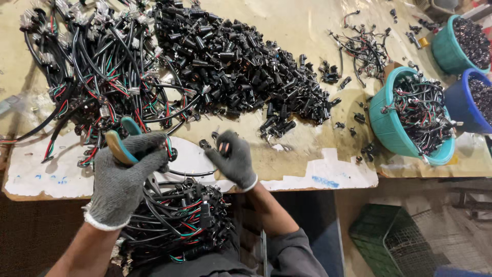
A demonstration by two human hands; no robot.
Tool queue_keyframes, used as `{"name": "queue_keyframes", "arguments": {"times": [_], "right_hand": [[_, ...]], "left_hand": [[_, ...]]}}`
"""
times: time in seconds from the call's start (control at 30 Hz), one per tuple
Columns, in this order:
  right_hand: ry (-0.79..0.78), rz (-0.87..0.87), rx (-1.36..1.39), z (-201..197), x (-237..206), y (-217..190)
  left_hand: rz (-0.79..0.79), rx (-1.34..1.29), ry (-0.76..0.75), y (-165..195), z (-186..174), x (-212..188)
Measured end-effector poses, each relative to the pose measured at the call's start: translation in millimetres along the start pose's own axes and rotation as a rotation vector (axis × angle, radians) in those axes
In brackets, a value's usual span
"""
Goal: The person sits at a workbench covered with piles of black wire connectors and cables, picks up wired connectors one at a time, and uses pliers to cut and trim the wires and connectors. Cut pieces are set aside on the bench and processed connectors are gathered into a growing pile.
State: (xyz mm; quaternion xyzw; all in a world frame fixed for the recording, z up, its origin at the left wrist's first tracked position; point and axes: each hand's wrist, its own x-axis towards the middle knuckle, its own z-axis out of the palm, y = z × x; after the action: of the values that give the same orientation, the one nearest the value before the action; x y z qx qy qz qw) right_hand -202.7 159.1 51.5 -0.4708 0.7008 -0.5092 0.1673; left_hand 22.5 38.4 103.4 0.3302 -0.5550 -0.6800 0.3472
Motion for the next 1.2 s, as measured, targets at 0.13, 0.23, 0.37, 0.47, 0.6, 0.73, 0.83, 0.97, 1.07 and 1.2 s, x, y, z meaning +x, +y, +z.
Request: {"name": "queue_keyframes", "arguments": {"times": [0.13, 0.23, 0.37, 0.47, 0.6, 0.73, 0.83, 0.97, 1.07, 1.2], "right_hand": [[-0.024, -0.444, -0.18, -11, -17, -8], [-0.11, -0.456, -0.136, -18, -23, -2], [-0.134, -0.438, -0.124, -16, -27, 5], [-0.072, -0.393, -0.128, -11, -28, 2], [-0.156, -0.416, -0.201, -9, -28, -7], [-0.279, -0.449, -0.164, -11, -29, -9], [-0.358, -0.336, -0.1, -9, -30, -8], [-0.425, -0.166, 0.056, -4, -33, -11], [-0.364, -0.184, -0.013, -3, -36, -16], [-0.386, -0.192, 0.119, -3, -38, -20]], "left_hand": [[0.0, 0.069, 0.005, 1, -2, -3], [-0.009, 0.033, 0.019, 4, -5, -5], [0.013, 0.107, -0.011, 8, 2, -8], [-0.133, 0.085, -0.097, 8, 20, -12], [0.023, 0.308, -0.277, -3, 46, -16], [0.217, 0.409, -0.297, -16, 55, -16], [0.099, 0.427, -0.348, -23, 50, -11], [-0.062, 0.185, -0.414, -28, 44, -8], [-0.281, 0.118, -0.356, -35, 47, -10], [-0.263, 0.047, -0.394, -39, 53, -11]]}}
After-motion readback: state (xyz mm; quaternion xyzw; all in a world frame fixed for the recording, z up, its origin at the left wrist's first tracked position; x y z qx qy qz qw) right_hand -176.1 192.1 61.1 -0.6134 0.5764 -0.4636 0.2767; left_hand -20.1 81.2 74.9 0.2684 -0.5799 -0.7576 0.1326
